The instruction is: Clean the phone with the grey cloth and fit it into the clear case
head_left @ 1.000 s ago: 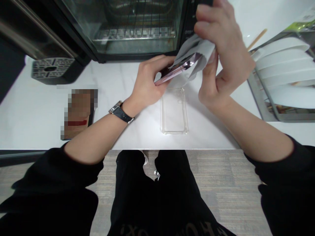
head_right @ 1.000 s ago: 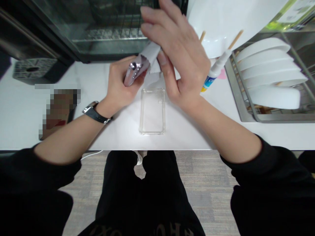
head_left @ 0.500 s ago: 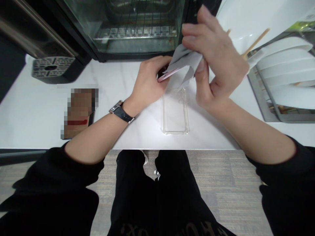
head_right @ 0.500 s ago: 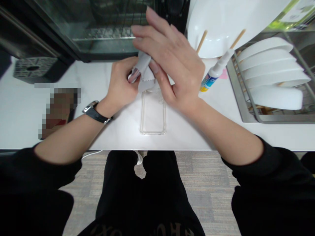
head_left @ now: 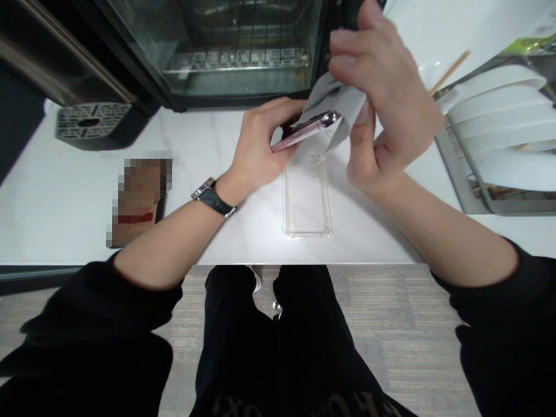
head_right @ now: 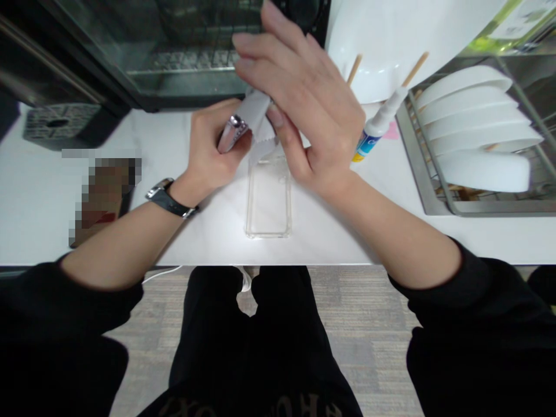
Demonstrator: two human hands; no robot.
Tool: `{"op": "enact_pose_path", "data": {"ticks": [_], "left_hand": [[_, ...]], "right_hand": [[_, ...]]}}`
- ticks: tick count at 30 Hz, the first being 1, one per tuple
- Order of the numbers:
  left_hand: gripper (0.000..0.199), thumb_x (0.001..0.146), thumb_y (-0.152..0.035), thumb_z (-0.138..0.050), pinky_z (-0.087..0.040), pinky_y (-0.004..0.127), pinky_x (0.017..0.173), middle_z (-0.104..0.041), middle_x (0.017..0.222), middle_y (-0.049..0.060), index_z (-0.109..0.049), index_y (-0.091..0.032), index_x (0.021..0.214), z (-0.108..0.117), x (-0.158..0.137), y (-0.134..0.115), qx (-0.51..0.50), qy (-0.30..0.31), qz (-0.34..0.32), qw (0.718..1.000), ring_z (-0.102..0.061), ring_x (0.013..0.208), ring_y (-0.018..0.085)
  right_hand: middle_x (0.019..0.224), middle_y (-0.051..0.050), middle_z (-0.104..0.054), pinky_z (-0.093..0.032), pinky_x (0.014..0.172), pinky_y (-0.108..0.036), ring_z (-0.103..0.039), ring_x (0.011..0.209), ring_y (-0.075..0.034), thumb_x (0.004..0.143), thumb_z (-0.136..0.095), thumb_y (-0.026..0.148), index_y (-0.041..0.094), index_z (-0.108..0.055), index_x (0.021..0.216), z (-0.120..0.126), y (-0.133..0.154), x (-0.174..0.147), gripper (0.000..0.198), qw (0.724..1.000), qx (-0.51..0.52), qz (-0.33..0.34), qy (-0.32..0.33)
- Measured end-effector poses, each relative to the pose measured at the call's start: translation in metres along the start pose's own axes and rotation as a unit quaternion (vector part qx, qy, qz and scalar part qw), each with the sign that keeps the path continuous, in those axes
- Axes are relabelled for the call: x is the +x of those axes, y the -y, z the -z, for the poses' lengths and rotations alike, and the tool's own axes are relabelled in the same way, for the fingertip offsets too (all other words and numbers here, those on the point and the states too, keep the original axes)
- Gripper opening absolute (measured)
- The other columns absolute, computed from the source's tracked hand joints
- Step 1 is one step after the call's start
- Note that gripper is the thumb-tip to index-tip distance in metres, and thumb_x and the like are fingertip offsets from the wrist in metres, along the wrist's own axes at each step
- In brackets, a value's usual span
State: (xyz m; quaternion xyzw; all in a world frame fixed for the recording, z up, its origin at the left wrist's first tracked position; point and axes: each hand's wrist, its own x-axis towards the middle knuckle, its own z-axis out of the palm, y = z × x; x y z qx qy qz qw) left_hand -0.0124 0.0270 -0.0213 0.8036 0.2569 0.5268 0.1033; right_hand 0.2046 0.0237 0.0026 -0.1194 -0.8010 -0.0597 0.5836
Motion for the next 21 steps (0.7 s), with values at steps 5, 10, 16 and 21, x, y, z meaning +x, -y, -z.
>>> {"op": "enact_pose_path", "data": {"ticks": [5,10,16,21], "left_hand": [[0.051,0.102,-0.065,-0.067,-0.046,0.039,0.068,-0.059,0.07,0.004,-0.063,-0.027,0.069,0.001,-0.001,-0.002,-0.008,-0.015,-0.012,1.0,-0.054,0.067,0.02],[0.05,0.099,-0.063,-0.068,-0.046,0.038,0.062,-0.055,0.064,0.003,-0.06,-0.028,0.064,0.0,0.0,-0.002,-0.001,-0.036,-0.023,0.999,-0.05,0.062,0.019],[0.032,0.093,-0.042,-0.073,-0.041,0.038,0.06,-0.062,0.067,0.003,-0.063,-0.027,0.067,-0.001,0.001,-0.001,0.02,-0.024,-0.001,1.0,-0.058,0.064,0.019],[0.017,0.09,-0.032,-0.071,-0.039,0.039,0.062,-0.064,0.068,0.003,-0.068,-0.027,0.075,-0.001,0.0,-0.002,0.061,-0.004,0.023,0.998,-0.058,0.066,0.021]], "right_hand": [[0.151,0.016,-0.074,-0.046,0.139,-0.046,-0.067,0.151,-0.026,0.115,-0.038,0.048,0.047,-0.067,0.151,-0.005,-0.01,0.001,0.046,1.0,0.013,-0.006,-0.022],[0.147,0.011,-0.077,-0.046,0.14,-0.05,-0.068,0.149,-0.029,0.115,-0.039,0.045,0.039,-0.071,0.148,-0.005,-0.009,0.002,0.047,0.999,0.003,-0.006,-0.032],[0.155,0.022,-0.07,-0.046,0.139,-0.047,-0.063,0.155,-0.025,0.114,-0.043,0.038,0.051,-0.064,0.155,0.004,0.009,0.003,0.048,0.999,-0.006,-0.021,0.024],[0.152,0.026,-0.071,-0.05,0.135,-0.044,-0.065,0.153,-0.023,0.112,-0.048,0.044,0.057,-0.065,0.151,0.002,0.011,0.005,0.044,0.999,0.028,-0.027,0.029]]}}
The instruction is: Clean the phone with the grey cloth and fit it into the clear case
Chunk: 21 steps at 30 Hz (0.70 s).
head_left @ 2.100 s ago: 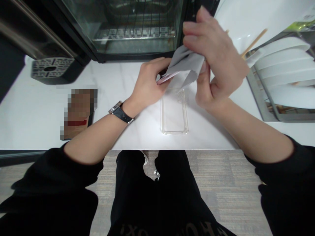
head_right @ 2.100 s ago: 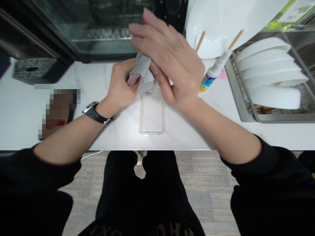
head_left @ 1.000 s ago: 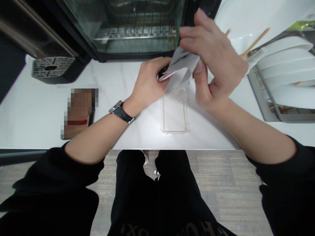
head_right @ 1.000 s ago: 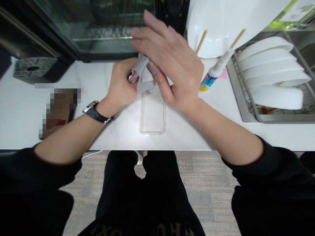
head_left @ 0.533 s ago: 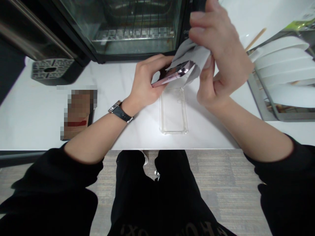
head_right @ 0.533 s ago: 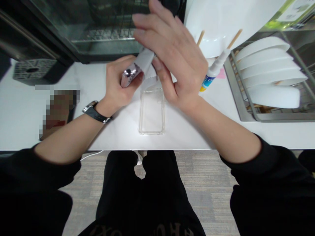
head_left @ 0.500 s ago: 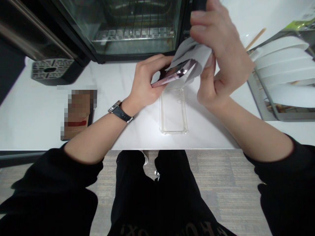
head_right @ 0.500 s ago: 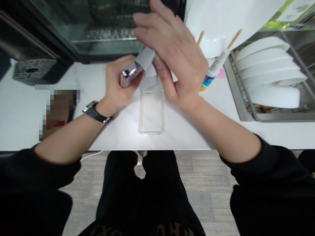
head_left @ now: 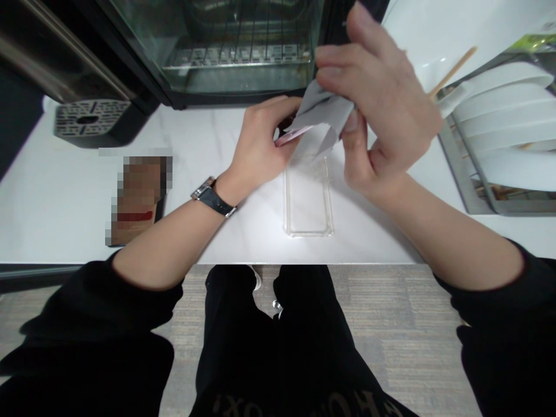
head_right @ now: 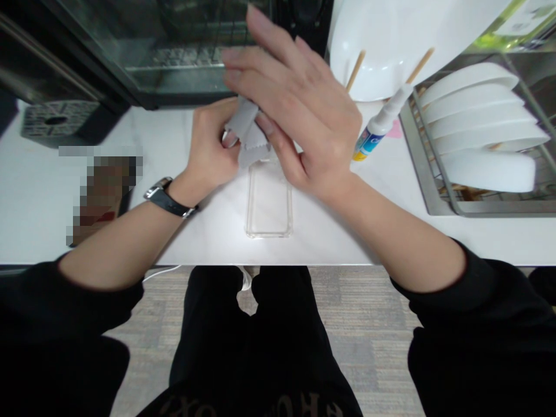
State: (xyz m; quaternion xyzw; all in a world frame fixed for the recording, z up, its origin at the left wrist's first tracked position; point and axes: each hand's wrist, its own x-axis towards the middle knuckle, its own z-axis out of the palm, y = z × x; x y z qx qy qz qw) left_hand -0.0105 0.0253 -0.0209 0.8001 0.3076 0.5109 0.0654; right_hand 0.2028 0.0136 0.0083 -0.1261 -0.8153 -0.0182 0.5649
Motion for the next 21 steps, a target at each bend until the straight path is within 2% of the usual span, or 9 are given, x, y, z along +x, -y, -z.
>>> {"op": "enact_pose_path", "data": {"ticks": [3,5,7,12,16,18,21], "left_hand": [[0.019,0.087,-0.027,-0.072,-0.039,0.04,0.062,-0.063,0.068,0.002,-0.062,-0.027,0.07,0.0,0.0,-0.001,0.001,0.007,0.006,1.0,-0.059,0.066,0.021],[0.023,0.086,-0.026,-0.073,-0.038,0.04,0.062,-0.062,0.068,0.001,-0.058,-0.026,0.068,0.0,-0.001,-0.001,-0.007,0.005,0.01,1.0,-0.059,0.067,0.021],[0.025,0.085,-0.027,-0.071,-0.035,0.039,0.062,-0.06,0.068,0.001,-0.054,-0.026,0.066,0.0,-0.001,0.0,-0.023,-0.001,0.001,1.0,-0.058,0.065,0.021],[0.03,0.082,-0.028,-0.074,-0.038,0.039,0.063,-0.066,0.076,0.004,-0.048,-0.026,0.066,0.0,0.002,0.009,-0.062,0.012,-0.05,0.997,-0.057,0.068,0.019],[0.038,0.093,-0.042,-0.074,-0.043,0.038,0.065,-0.06,0.072,0.003,-0.051,-0.027,0.068,0.001,0.002,0.012,-0.062,0.018,-0.035,0.997,-0.055,0.069,0.019],[0.035,0.097,-0.046,-0.068,-0.047,0.038,0.069,-0.06,0.074,0.003,-0.056,-0.026,0.072,0.0,0.001,0.011,-0.075,-0.001,-0.019,0.997,-0.06,0.073,0.021],[0.028,0.098,-0.045,-0.064,-0.05,0.04,0.074,-0.062,0.077,0.003,-0.063,-0.025,0.079,0.0,-0.001,0.007,-0.083,-0.02,-0.001,0.996,-0.065,0.076,0.023]], "right_hand": [[0.141,0.021,-0.08,-0.054,0.132,-0.046,-0.074,0.141,-0.025,0.109,-0.053,0.061,0.053,-0.075,0.14,-0.004,-0.007,0.002,0.038,0.999,0.039,-0.024,-0.007],[0.132,0.019,-0.084,-0.056,0.13,-0.046,-0.08,0.132,-0.026,0.104,-0.056,0.073,0.053,-0.08,0.132,-0.005,-0.012,0.002,0.042,0.998,0.049,-0.041,-0.013],[0.129,0.02,-0.084,-0.056,0.13,-0.046,-0.081,0.129,-0.026,0.103,-0.055,0.079,0.054,-0.08,0.131,-0.005,-0.016,0.001,0.045,0.998,0.044,-0.045,-0.012],[0.14,0.022,-0.079,-0.054,0.129,-0.038,-0.069,0.146,-0.025,0.107,-0.054,0.068,0.056,-0.07,0.145,0.004,-0.027,0.0,0.043,0.999,0.0,0.043,0.011],[0.149,0.018,-0.076,-0.052,0.13,-0.043,-0.066,0.151,-0.025,0.114,-0.046,0.038,0.045,-0.063,0.157,0.01,-0.034,0.011,0.047,0.989,-0.065,0.135,0.017],[0.147,0.015,-0.077,-0.056,0.125,-0.041,-0.07,0.146,-0.022,0.115,-0.04,0.027,0.04,-0.065,0.157,0.01,-0.032,0.016,0.05,0.987,-0.076,0.144,0.005],[0.135,0.01,-0.082,-0.06,0.114,-0.031,-0.079,0.131,-0.019,0.116,-0.042,0.027,0.035,-0.071,0.15,0.008,-0.024,0.018,0.045,0.992,-0.083,0.097,-0.016]]}}
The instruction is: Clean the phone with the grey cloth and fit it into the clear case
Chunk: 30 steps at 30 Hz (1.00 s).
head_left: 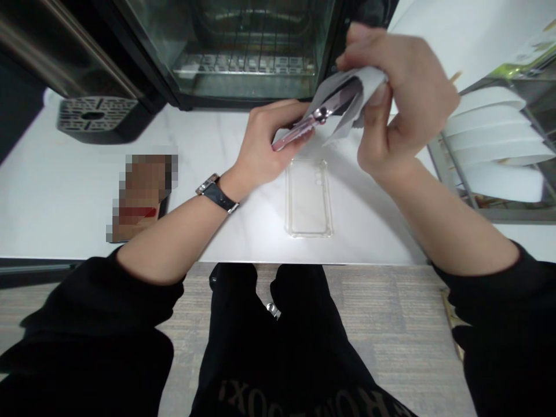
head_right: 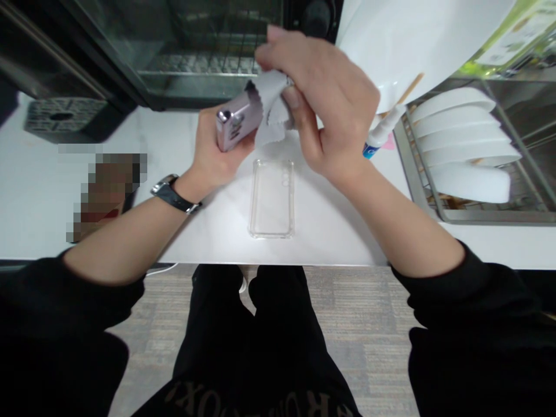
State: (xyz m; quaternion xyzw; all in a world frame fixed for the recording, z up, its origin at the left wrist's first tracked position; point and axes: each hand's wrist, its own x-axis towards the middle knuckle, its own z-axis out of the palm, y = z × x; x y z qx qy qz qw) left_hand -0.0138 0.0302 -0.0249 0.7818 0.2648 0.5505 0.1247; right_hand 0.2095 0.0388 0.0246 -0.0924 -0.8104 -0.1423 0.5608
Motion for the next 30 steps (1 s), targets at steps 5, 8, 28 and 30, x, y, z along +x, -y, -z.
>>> {"op": "enact_pose_path", "data": {"ticks": [5,8,28,30], "left_hand": [[0.019,0.094,-0.037,-0.058,-0.043,0.037,0.069,-0.061,0.074,0.001,-0.072,-0.026,0.087,0.0,0.004,-0.003,0.026,0.004,-0.027,0.999,-0.065,0.072,0.021],[0.016,0.09,-0.03,-0.06,-0.042,0.035,0.067,-0.057,0.071,0.001,-0.066,-0.024,0.077,0.003,0.006,-0.003,0.036,0.025,-0.02,0.999,-0.061,0.07,0.018],[0.012,0.082,-0.02,-0.067,-0.034,0.036,0.066,-0.055,0.063,-0.004,-0.073,-0.022,0.071,0.018,0.015,0.003,0.094,0.106,0.074,0.987,-0.037,0.061,0.013],[0.024,0.08,-0.022,-0.07,-0.034,0.035,0.065,-0.051,0.061,-0.004,-0.059,-0.024,0.059,0.016,0.016,0.004,0.105,0.116,0.091,0.984,-0.033,0.06,0.012]], "right_hand": [[0.135,0.005,-0.081,-0.057,0.117,-0.033,-0.076,0.133,-0.018,0.118,-0.037,0.023,0.03,-0.072,0.146,0.002,0.01,-0.005,0.046,0.998,0.011,-0.049,0.024],[0.134,0.003,-0.081,-0.059,0.116,-0.035,-0.076,0.13,-0.02,0.118,-0.036,0.027,0.031,-0.07,0.147,0.004,0.007,-0.007,0.045,0.998,0.013,-0.045,0.046],[0.133,-0.011,-0.074,-0.053,0.107,-0.046,-0.07,0.124,-0.029,0.117,-0.03,0.029,0.023,-0.061,0.146,0.01,-0.005,-0.007,0.043,0.98,0.002,-0.037,0.194],[0.133,-0.011,-0.075,-0.055,0.106,-0.044,-0.071,0.123,-0.027,0.117,-0.031,0.028,0.021,-0.06,0.148,0.008,-0.002,-0.008,0.043,0.984,0.01,-0.02,0.177]]}}
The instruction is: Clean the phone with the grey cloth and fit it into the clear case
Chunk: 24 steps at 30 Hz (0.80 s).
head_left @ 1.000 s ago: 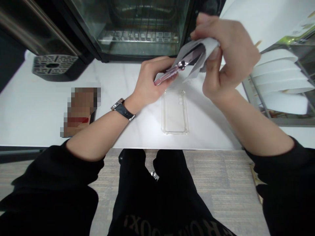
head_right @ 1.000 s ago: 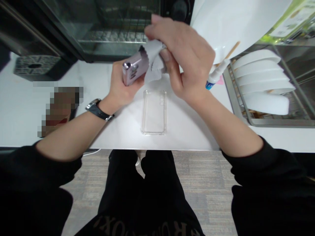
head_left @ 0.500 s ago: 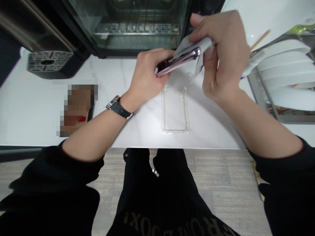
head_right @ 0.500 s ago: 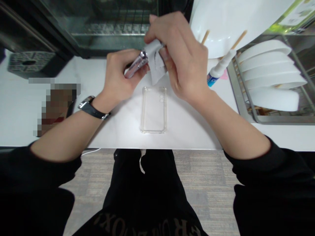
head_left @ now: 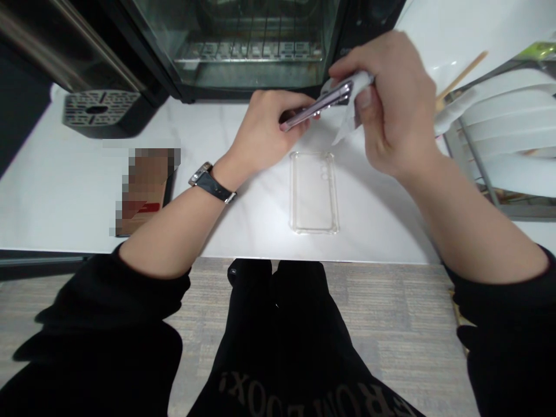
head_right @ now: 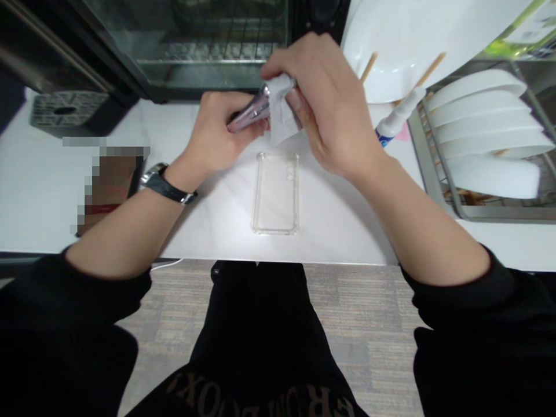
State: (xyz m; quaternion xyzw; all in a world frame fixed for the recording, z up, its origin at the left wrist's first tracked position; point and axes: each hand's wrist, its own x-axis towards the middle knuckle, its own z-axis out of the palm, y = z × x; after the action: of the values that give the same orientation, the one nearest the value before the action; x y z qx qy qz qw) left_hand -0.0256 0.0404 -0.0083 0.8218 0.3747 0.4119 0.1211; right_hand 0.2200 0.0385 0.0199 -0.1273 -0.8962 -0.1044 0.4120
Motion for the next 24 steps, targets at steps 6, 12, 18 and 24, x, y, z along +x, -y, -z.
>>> {"op": "enact_pose_path", "data": {"ticks": [6,12,18,24], "left_hand": [[0.04,0.081,-0.018,-0.067,-0.035,0.034,0.062,-0.051,0.06,-0.004,-0.038,-0.027,0.056,-0.008,-0.003,-0.008,-0.005,-0.012,0.0,1.0,-0.035,0.06,0.012],[0.027,0.083,-0.02,-0.066,-0.04,0.035,0.064,-0.063,0.065,-0.002,-0.053,-0.025,0.06,-0.008,-0.005,-0.005,-0.019,-0.029,-0.024,0.999,-0.046,0.06,0.013],[0.012,0.09,-0.024,-0.068,-0.043,0.038,0.069,-0.077,0.084,0.002,-0.078,-0.026,0.085,-0.003,-0.007,-0.008,-0.053,-0.031,-0.053,0.997,-0.068,0.074,0.019],[0.013,0.089,-0.027,-0.066,-0.041,0.039,0.067,-0.07,0.073,0.0,-0.072,-0.028,0.078,-0.002,-0.009,-0.013,-0.041,-0.03,-0.034,0.998,-0.052,0.063,0.018]], "right_hand": [[0.128,-0.008,-0.078,-0.058,0.105,-0.039,-0.073,0.12,-0.021,0.118,-0.029,0.024,0.017,-0.062,0.149,-0.006,0.009,-0.001,0.046,0.998,0.007,0.016,-0.057],[0.132,-0.01,-0.08,-0.056,0.107,-0.042,-0.075,0.123,-0.025,0.117,-0.03,0.025,0.016,-0.057,0.159,-0.005,0.004,-0.005,0.051,0.999,0.007,0.014,-0.051],[0.133,-0.005,-0.081,-0.055,0.11,-0.042,-0.075,0.122,-0.027,0.116,-0.034,0.028,0.03,-0.058,0.162,-0.004,-0.003,-0.01,0.052,0.994,0.036,-0.04,-0.091],[0.139,0.001,-0.08,-0.054,0.115,-0.042,-0.074,0.128,-0.027,0.116,-0.034,0.028,0.039,-0.057,0.163,-0.003,0.007,-0.008,0.053,0.993,0.053,-0.068,-0.085]]}}
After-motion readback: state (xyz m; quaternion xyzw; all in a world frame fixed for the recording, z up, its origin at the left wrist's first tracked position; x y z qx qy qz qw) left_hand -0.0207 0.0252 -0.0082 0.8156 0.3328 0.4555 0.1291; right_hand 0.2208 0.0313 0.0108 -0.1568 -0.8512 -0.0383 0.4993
